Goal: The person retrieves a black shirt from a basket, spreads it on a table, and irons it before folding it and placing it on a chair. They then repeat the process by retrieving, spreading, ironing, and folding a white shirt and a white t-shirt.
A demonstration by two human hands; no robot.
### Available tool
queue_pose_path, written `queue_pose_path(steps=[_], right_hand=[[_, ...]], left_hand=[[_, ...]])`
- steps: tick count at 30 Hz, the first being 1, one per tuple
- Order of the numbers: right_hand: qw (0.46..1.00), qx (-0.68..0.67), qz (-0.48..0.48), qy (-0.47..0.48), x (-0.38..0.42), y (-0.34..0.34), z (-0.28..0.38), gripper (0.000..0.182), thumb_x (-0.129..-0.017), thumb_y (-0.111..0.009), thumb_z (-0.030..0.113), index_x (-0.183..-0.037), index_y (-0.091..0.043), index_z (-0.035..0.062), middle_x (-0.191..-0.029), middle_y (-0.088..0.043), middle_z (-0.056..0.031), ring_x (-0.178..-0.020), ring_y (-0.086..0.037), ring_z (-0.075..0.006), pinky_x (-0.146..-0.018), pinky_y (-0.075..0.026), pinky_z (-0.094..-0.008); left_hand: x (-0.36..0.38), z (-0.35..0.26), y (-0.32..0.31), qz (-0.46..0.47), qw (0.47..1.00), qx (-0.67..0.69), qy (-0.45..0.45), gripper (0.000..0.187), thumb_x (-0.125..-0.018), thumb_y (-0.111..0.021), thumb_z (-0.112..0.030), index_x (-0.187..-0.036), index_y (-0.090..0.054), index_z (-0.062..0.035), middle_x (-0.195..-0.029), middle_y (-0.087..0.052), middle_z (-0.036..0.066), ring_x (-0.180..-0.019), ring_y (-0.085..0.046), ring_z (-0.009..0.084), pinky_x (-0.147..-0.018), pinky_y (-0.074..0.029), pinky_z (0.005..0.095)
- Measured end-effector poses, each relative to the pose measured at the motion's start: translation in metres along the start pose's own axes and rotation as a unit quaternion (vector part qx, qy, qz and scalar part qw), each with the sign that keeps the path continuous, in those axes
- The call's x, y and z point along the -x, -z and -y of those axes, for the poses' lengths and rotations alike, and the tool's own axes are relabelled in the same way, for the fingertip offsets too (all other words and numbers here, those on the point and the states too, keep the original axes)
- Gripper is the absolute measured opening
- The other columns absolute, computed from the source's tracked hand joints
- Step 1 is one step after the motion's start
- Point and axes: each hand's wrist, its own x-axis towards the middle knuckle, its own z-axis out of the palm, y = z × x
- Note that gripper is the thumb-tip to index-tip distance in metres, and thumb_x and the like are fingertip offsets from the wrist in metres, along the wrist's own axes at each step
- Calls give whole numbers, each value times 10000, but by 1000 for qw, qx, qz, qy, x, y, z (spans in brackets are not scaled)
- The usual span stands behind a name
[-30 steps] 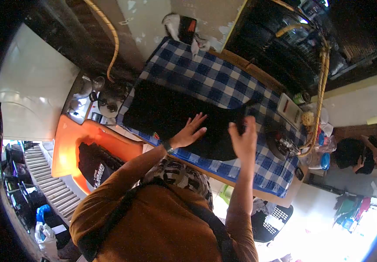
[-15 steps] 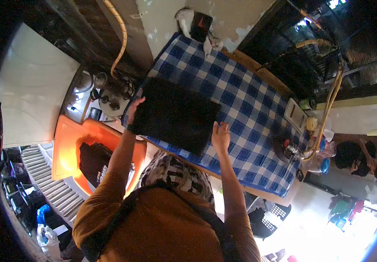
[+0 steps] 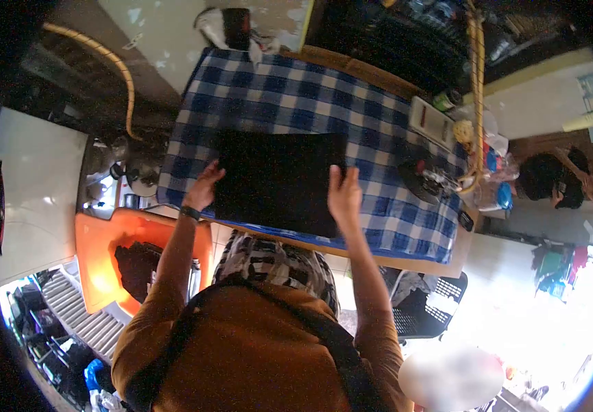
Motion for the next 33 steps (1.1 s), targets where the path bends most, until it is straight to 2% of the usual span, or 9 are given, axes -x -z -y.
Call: queue_pose_path(steps=[2,5,12,14,16,19,22,27,33], right_hand=[[964,-21,216,-153,-45,104,-6,526,-869,-592,479,-1086,-559,1,-961,-612,-183,-973,-559,-351,-867,-430,-422],[909,335,-4,249,-98,155,-124,782,-739,-707,505,-1322,-438,58,-1141,-542,-202,-1037,-513,-409,-905,-427,-461],[850,287,331,292,-219,170,-223,678,-664,-758,468,-1188,-595,70,-1232,-541,-232,-1135,-526,-358,-932,-437,-431],[844,256,404,244,-217,167,-207,658,-688,-732,426,-1197,-578,38,-1130,-605,-221,-1046,-576,-381,-889,-463,-439],[858,204,426,202,-215,153,-224,550,-726,-709,330,-1138,-571,-7,-868,-665,-170,-793,-648,-331,-717,-519,-413],[883,-90,455,-70,-212,135,-227,277,-764,-684,222,-909,-570,16,-639,-596,-61,-482,-561,-148,-429,-434,-300],[915,-91,367,-144,-174,123,-173,293,-747,-687,231,-896,-571,7,-621,-592,-64,-499,-580,-157,-453,-456,-306],[898,-1,436,54,-103,119,-26,502,-675,-723,300,-1059,-583,8,-790,-666,-157,-690,-667,-254,-632,-530,-383],[819,69,525,221,-17,15,81,617,-685,-721,389,-1139,-562,1,-889,-660,-243,-837,-653,-392,-758,-526,-462]], left_hand=[[-1,4,-66,6,995,96,36,577,-864,-650,-154,-1361,-395,-9,-1254,-533,60,-1162,-470,152,-1029,-317,269],[7,-9,-106,-43,982,165,81,540,-861,-643,-111,-1340,-422,-2,-1226,-553,57,-1141,-484,146,-1008,-335,261],[47,-15,-136,-218,956,-150,-126,453,-936,-534,-204,-1350,-420,-61,-1343,-469,160,-1250,-445,236,-1064,-301,360],[90,-24,-152,-81,695,-662,-269,552,-937,-502,-321,-1400,-353,-61,-1442,-334,208,-1365,-294,287,-1115,-175,479],[97,45,-130,-44,694,-676,-245,625,-935,-454,-417,-1437,-293,-82,-1488,-221,238,-1414,-135,341,-1097,-43,595],[89,61,-104,-397,747,-527,-80,613,-951,-427,-416,-1469,-229,-155,-1496,-155,267,-1392,-75,455,-1041,-36,679],[52,6,-94,-350,716,-558,-229,452,-951,-472,-314,-1350,-415,-108,-1398,-366,237,-1315,-306,417,-1054,-233,556],[-58,-30,-99,-280,801,-402,-345,299,-878,-611,-297,-1040,-625,-46,-1019,-632,151,-922,-606,327,-786,-481,363],[-102,-48,-70,-63,952,-291,-71,364,-829,-694,-376,-913,-700,-22,-849,-672,96,-799,-633,190,-722,-494,330]])
